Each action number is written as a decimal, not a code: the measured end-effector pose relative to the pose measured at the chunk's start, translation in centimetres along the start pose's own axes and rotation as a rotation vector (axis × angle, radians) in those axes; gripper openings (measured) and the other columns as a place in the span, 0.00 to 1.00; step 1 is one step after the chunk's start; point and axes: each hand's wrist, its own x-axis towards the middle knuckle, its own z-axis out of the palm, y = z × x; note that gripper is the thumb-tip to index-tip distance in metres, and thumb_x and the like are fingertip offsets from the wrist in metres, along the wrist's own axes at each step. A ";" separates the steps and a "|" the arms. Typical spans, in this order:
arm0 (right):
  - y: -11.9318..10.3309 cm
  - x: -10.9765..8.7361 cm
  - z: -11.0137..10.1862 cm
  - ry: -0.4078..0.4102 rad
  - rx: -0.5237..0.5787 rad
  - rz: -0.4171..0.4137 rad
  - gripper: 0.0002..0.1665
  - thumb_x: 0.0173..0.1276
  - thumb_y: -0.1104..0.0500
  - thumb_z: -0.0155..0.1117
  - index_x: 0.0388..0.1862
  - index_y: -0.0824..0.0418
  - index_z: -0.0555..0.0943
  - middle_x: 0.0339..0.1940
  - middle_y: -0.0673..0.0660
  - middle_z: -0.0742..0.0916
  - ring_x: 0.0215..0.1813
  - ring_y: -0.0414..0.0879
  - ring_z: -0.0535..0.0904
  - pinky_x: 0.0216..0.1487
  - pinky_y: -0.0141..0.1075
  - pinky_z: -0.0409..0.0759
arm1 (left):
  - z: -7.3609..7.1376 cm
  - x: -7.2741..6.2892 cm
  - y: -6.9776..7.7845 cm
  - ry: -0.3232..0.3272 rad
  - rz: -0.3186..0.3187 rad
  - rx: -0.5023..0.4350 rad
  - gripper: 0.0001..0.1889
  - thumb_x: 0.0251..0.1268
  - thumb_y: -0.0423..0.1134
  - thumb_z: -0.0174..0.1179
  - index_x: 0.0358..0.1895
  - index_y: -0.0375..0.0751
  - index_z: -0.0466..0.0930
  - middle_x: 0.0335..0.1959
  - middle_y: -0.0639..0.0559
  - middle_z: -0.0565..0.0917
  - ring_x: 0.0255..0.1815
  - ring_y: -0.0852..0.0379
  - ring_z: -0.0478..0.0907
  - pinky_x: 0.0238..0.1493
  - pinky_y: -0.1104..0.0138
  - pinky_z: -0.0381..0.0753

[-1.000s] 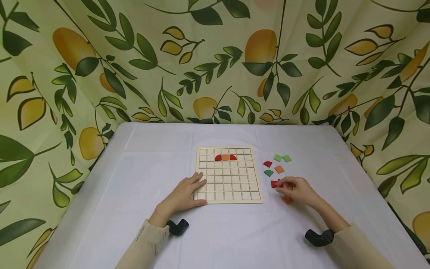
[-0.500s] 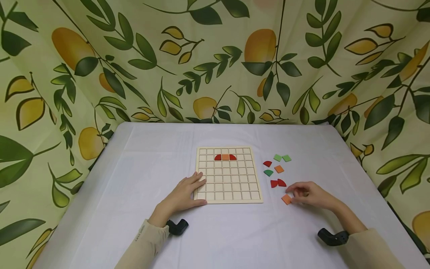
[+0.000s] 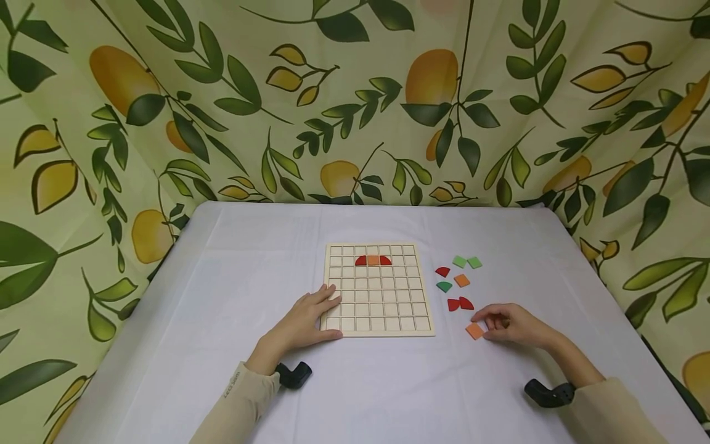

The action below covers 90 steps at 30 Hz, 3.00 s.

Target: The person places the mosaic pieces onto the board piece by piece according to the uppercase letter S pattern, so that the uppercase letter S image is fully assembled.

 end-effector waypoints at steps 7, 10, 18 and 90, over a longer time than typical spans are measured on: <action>0.0 0.1 0.3 0.046 -0.045 0.036 0.13 0.55 0.63 0.72 0.40 0.63 0.83 0.22 0.44 0.74 0.23 0.31 0.66 0.22 0.25 0.66 | 0.0 0.0 0.1 0.003 -0.003 -0.008 0.40 0.56 0.56 0.66 0.70 0.43 0.67 0.77 0.44 0.60 0.80 0.44 0.53 0.77 0.44 0.54; 0.0 0.1 0.5 0.070 -0.059 0.040 0.13 0.54 0.62 0.73 0.39 0.62 0.83 0.22 0.44 0.74 0.23 0.31 0.66 0.22 0.25 0.67 | 0.1 0.0 0.0 0.004 -0.003 -0.003 0.40 0.56 0.56 0.66 0.70 0.43 0.67 0.77 0.44 0.60 0.80 0.45 0.53 0.77 0.44 0.54; -0.5 0.6 0.7 0.077 -0.073 0.066 0.12 0.54 0.61 0.73 0.38 0.61 0.83 0.23 0.45 0.75 0.25 0.31 0.67 0.24 0.24 0.67 | 0.2 0.0 -0.1 0.004 -0.006 -0.003 0.40 0.56 0.56 0.66 0.70 0.44 0.66 0.77 0.45 0.59 0.80 0.45 0.53 0.77 0.44 0.54; -5.0 9.6 4.1 0.226 0.080 -0.012 0.14 0.56 0.65 0.71 0.41 0.69 0.83 0.23 0.50 0.75 0.27 0.32 0.68 0.28 0.24 0.68 | 0.3 -0.2 1.1 -0.003 0.030 0.116 0.35 0.59 0.50 0.63 0.70 0.46 0.67 0.77 0.44 0.60 0.78 0.43 0.56 0.72 0.41 0.60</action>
